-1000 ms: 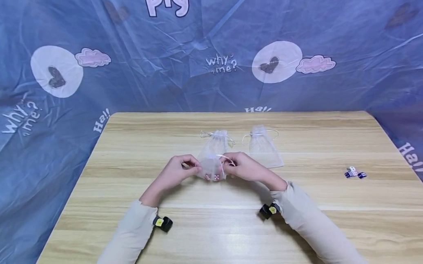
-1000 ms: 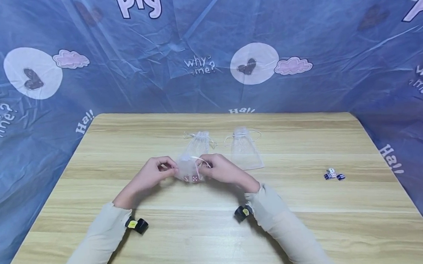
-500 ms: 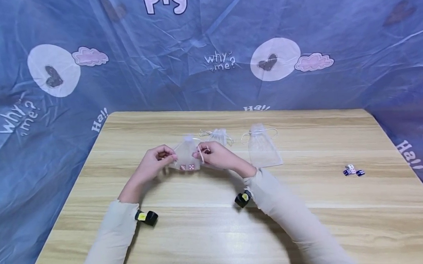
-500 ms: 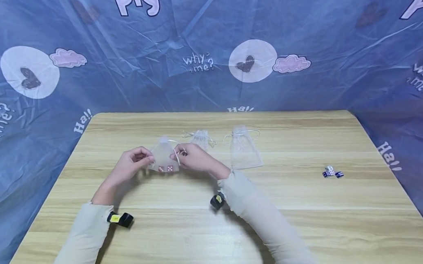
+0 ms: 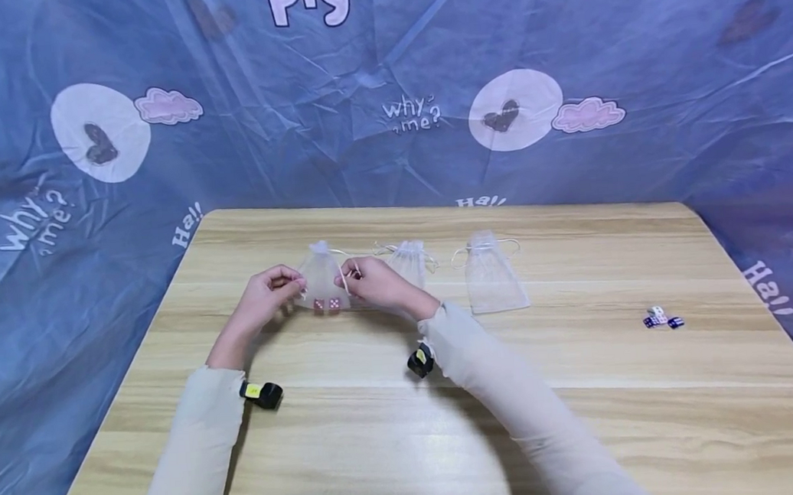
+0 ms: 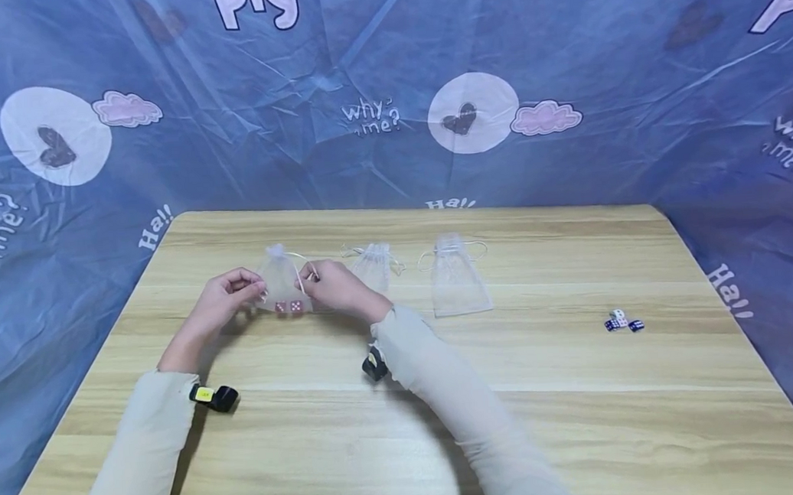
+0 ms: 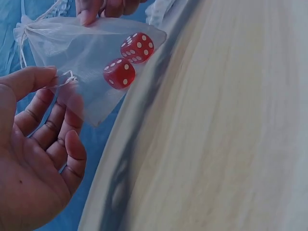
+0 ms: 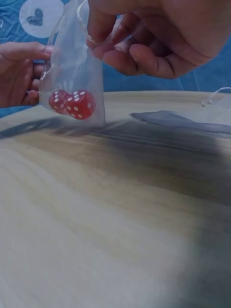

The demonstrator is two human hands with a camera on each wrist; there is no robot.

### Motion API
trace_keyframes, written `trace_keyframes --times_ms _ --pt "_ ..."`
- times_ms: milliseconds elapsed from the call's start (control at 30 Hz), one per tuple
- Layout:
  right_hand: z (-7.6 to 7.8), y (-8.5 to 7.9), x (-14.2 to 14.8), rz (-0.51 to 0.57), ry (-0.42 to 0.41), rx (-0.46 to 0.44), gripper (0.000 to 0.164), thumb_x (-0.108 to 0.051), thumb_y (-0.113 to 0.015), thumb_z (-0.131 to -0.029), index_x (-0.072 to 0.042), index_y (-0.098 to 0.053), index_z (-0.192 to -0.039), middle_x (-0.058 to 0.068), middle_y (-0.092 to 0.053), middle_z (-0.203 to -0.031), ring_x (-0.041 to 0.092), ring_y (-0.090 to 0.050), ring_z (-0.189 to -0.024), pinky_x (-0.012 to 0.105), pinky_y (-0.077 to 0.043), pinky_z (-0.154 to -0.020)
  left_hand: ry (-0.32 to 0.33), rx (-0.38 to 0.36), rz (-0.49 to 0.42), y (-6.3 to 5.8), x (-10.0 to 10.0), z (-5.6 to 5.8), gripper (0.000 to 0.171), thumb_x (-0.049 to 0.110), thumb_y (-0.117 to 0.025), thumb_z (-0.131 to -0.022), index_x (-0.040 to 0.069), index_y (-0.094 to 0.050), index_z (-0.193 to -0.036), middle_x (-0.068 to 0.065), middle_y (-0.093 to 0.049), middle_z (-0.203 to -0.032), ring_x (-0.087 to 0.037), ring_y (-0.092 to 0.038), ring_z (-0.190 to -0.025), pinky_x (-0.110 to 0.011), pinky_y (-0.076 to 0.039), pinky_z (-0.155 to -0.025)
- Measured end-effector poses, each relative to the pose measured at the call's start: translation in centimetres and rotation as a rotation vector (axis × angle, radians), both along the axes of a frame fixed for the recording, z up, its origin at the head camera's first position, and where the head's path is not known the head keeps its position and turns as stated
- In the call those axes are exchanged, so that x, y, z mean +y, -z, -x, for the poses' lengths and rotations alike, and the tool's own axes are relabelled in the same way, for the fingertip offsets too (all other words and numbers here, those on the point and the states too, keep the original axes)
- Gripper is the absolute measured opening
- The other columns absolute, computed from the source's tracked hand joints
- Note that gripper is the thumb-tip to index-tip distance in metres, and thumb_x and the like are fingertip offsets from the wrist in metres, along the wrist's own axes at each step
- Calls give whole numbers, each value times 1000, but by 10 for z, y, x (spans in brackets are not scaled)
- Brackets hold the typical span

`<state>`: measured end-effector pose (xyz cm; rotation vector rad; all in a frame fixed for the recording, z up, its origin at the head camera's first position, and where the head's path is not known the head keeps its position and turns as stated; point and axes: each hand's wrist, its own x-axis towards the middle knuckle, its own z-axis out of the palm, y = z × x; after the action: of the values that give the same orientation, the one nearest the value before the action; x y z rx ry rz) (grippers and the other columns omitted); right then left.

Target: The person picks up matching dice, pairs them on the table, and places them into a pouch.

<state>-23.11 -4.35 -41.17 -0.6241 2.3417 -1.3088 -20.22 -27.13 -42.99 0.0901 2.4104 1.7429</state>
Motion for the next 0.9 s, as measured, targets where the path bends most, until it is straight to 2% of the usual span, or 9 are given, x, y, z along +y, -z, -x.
trace_keyframes --times_ms 200,400,467,567,700,900 --pt "7 2 -8 -51 -2 27 14 -11 -54 -97 -3 -64 -100 1 -56 -70 7 -45 -54 18 -39 -51 -17 -69 10 1 -7 6 15 17 -61 -94 4 -58 -102 12 -61 -73 -8 -51 -59 -25 -43 -50" --pt "12 8 -11 -81 -9 78 16 -14 -54 -97 -3 -64 -103 -2 -55 -68 7 -48 -56 17 -40 -53 -21 -82 23 -13 -4 0 9 13 -60 -94 5 -58 -99 10 -60 -75 -9 -51 -62 -26 -44 -53" --pt "12 8 -11 -101 -8 99 17 -14 -55 -96 -4 -65 -104 0 -57 -70 9 -50 -58 18 -41 -55 -21 -85 35 -15 -4 0 9 13 -60 -94 5 -58 -98 11 -60 -75 -9 -51 -64 -26 -44 -53" --pt "14 8 -10 -150 0 127 16 -16 -57 -96 -7 -66 -104 3 -62 -77 10 -54 -66 19 -45 -62 -28 -93 38 -8 -8 4 10 14 -60 -94 4 -58 -98 12 -59 -76 -10 -51 -65 -25 -44 -52" --pt "16 6 -10 -215 6 146 15 -22 -59 -95 -10 -66 -101 4 -67 -86 13 -59 -76 23 -47 -69 -44 -96 45 8 -15 13 15 17 -63 -93 4 -58 -100 14 -60 -76 -9 -52 -66 -23 -43 -53" --pt "19 6 -12 -313 9 178 15 -27 -60 -95 -14 -66 -97 2 -65 -83 14 -58 -74 25 -45 -64 -41 -80 90 20 -18 22 24 17 -64 -92 -1 -58 -106 14 -60 -75 -5 -52 -66 -21 -43 -56"
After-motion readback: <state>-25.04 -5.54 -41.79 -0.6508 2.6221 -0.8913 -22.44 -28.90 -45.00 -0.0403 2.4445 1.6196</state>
